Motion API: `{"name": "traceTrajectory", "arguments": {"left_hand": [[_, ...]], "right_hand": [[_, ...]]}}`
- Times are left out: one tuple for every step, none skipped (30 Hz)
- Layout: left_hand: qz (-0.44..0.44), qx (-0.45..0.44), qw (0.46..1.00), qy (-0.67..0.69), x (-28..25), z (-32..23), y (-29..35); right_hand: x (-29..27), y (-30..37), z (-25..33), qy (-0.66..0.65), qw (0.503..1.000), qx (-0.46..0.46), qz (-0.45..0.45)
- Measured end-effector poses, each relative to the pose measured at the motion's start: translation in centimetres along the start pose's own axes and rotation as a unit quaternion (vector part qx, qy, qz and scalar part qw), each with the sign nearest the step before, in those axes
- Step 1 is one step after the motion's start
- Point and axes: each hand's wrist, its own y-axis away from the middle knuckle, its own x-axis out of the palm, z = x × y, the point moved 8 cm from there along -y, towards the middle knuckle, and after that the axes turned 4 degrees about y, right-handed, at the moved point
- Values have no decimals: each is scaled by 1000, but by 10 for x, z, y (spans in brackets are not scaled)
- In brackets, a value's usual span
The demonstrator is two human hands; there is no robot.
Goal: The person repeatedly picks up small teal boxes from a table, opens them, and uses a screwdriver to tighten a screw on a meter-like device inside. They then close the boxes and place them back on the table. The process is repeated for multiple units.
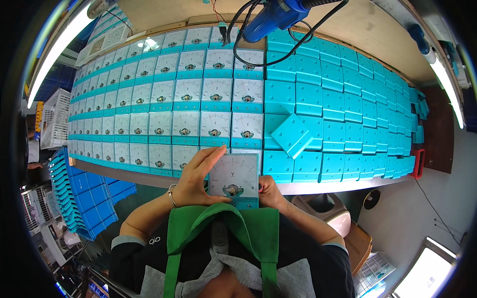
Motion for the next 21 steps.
{"name": "traceTrajectory", "arguments": {"left_hand": [[0,0,1000,-1,0,0,0],[0,-1,1000,-2,0,0,0],[0,-2,1000,-2,0,1,0],[1,-4,1000,-1,0,1,0],[1,-5,1000,-1,0,1,0],[0,-6,1000,-1,1,1,1],[-1,-7,1000,-1,1,2,2],[-2,-9,1000,-1,1,2,2],[-1,-7,1000,-1,1,2,2],[0,-5,1000,-2,1,2,1],[1,-3,1000,-2,1,2,1],[1,-5,1000,-4,1,2,1],[2,-6,1000,-6,2,3,1],[3,-7,1000,-8,2,4,1],[3,-16,1000,-1,2,7,1],[2,-24,1000,5,3,11,2],[2,-32,999,11,4,16,3],[-33,-69,988,132,7,32,8],[-70,-107,960,247,14,57,18],[-104,-143,916,359,22,79,28],[-122,-188,814,536,33,94,40]], "right_hand": [[0,0,0,7,1000,-5,0],[0,0,0,13,1000,-9,-1],[0,1,-1,14,1000,-5,-2],[-1,1,-2,15,1000,-1,-3],[-1,1,-3,15,1000,3,-4],[-1,1,-2,13,1000,4,-6],[1,0,0,10,1000,4,-8],[1,0,0,7,1000,4,-10],[1,0,0,6,1000,7,-9],[1,1,-1,5,1000,9,-8],[0,1,-2,3,1000,12,-7],[0,1,-4,6,1000,10,-2],[0,0,-6,9,1000,9,2],[-1,0,-7,11,1000,7,5],[0,0,-7,4,999,32,16],[0,-1,-5,-3,998,57,25],[-1,-2,-1,-10,996,82,35],[-11,-5,7,17,997,75,-3],[-23,-10,17,42,996,67,-36],[-38,-15,27,67,993,59,-71],[-62,-18,40,237,961,80,-121]]}}
